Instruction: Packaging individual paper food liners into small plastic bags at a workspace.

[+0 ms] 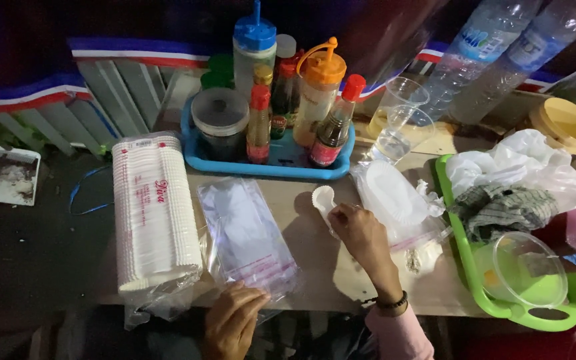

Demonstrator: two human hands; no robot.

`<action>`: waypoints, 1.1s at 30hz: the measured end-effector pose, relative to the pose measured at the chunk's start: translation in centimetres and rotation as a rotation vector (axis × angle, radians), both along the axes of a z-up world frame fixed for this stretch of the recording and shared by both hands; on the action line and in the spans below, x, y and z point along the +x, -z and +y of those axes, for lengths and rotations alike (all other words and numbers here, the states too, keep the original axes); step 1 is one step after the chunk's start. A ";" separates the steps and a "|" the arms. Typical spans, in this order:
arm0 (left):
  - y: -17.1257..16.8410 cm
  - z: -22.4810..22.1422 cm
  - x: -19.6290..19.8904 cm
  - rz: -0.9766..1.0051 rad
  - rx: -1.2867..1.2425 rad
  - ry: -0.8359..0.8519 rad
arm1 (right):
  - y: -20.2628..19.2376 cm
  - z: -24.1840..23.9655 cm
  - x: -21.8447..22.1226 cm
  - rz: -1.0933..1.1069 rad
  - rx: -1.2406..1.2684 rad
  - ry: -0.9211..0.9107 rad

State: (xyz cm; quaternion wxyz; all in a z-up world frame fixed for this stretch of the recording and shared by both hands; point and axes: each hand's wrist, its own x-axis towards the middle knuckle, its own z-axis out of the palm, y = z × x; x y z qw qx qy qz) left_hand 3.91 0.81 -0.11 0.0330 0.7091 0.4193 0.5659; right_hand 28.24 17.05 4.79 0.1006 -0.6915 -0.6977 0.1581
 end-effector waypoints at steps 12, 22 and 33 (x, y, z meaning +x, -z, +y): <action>-0.4 -0.3 0.0 -0.010 -0.056 -0.001 | -2.2 -1.6 -0.9 0.039 0.080 0.081; -0.2 -0.3 -0.2 -0.010 0.001 -0.008 | -1.9 -1.9 -0.4 0.209 0.056 0.023; 0.5 -0.5 0.2 -0.022 -0.006 -0.038 | 0.1 -1.6 0.3 0.214 0.157 -0.153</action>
